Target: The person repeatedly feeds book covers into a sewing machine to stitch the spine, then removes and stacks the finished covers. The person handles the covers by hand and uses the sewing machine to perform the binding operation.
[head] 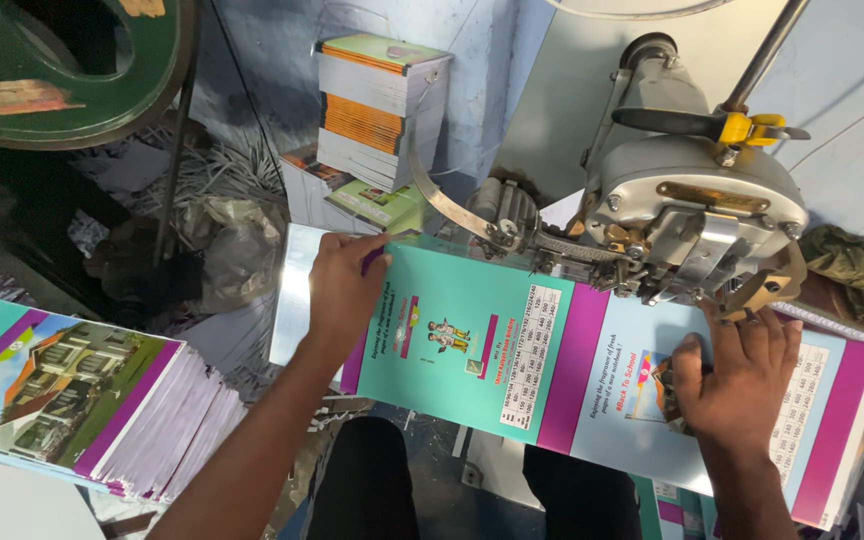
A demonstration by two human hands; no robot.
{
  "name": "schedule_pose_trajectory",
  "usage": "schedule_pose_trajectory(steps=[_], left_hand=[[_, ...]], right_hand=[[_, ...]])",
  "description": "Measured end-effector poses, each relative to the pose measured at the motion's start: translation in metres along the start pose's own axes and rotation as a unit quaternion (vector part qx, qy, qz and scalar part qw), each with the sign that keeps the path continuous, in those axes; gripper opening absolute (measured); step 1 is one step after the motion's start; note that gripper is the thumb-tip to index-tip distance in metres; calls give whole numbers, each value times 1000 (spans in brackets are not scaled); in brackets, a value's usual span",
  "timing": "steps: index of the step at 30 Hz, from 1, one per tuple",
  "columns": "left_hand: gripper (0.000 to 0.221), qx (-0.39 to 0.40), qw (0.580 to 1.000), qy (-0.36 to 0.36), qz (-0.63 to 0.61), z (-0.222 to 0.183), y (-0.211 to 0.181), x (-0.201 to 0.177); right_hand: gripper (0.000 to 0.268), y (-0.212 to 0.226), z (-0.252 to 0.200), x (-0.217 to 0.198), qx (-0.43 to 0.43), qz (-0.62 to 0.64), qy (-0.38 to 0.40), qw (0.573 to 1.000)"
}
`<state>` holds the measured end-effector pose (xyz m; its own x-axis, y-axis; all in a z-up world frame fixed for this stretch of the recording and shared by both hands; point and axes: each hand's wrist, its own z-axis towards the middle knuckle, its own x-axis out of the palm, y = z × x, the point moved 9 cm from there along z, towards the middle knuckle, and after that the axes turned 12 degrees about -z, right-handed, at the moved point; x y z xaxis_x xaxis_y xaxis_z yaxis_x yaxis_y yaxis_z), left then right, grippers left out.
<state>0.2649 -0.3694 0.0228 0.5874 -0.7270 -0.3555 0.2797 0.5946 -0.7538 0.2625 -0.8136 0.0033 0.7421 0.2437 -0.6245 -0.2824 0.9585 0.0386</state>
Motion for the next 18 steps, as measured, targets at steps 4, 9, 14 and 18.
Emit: schedule_pose_trajectory(steps=[4,9,14,18], left_hand=[[41,-16,998,-56,-22,-18,-2,-3],[33,-15,996,-76,-47,-28,-5,2],[24,15,996,-70,-53,-38,-17,14],[21,25,996,-53,-60,-43,-27,27]], right_hand=[[49,-1,-1,1,11,-9,10,1000],[51,-4,-2,6,22,-50,21,998],[55,5,4,22,31,-109,52,992],[54,32,8,21,-19,-40,27,999]])
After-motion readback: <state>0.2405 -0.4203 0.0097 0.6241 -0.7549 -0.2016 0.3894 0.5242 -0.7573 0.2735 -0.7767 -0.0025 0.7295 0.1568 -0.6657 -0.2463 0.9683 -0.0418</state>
